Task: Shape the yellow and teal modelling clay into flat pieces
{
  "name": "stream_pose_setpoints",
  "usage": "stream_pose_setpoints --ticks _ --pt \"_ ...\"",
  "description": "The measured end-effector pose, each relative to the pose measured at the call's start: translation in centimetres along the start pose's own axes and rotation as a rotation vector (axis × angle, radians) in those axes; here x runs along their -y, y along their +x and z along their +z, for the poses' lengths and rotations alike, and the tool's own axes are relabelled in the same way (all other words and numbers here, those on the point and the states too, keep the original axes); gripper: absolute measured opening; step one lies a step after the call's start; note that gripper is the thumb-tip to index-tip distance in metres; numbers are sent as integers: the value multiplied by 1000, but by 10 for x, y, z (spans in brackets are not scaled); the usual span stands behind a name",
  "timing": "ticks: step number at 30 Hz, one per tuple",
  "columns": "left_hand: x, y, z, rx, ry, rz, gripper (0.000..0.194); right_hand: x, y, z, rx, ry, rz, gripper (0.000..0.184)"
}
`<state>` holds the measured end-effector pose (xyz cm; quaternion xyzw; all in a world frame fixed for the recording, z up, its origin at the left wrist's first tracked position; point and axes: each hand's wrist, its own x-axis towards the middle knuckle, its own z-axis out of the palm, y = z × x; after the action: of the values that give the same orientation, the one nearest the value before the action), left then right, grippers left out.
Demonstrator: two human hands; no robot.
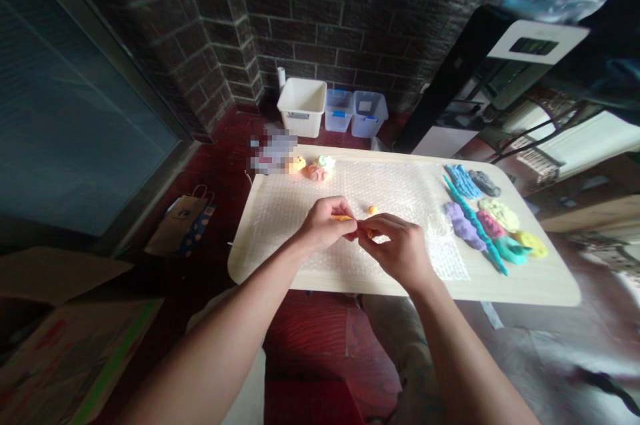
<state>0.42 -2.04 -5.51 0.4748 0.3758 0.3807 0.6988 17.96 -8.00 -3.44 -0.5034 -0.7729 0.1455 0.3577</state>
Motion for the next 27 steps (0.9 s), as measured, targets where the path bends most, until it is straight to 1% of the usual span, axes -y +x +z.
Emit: stream_pose_setpoints --ticks 4,8,11,14,16,19,21,25,27 --pt "2 1 0 -10 -39 -17 17 -2 -2 3 -40 88 101 8" --pt "2 0 -3 -5 -85 -29 20 -4 -3 5 -59 358 232 14" --pt "-1 -3 -4 25 -158 -33 26 -6 -1 5 -70 507 252 13" --pt "-3 -5 -5 57 -216 -63 28 -6 1 3 -90 523 218 13" --pt "-3 -5 -4 53 -231 -84 30 -6 1 3 -105 499 206 13" --pt "1 -3 -4 45 -212 -76 32 -5 -2 3 -112 496 252 15" --pt "5 -1 -2 26 -120 -36 28 -7 -4 5 -89 509 292 18" --pt "14 4 -2 -83 322 92 12 -13 -8 10 -40 474 352 18" --pt "17 7 -6 -149 461 137 11 -15 -8 11 -40 475 373 20"
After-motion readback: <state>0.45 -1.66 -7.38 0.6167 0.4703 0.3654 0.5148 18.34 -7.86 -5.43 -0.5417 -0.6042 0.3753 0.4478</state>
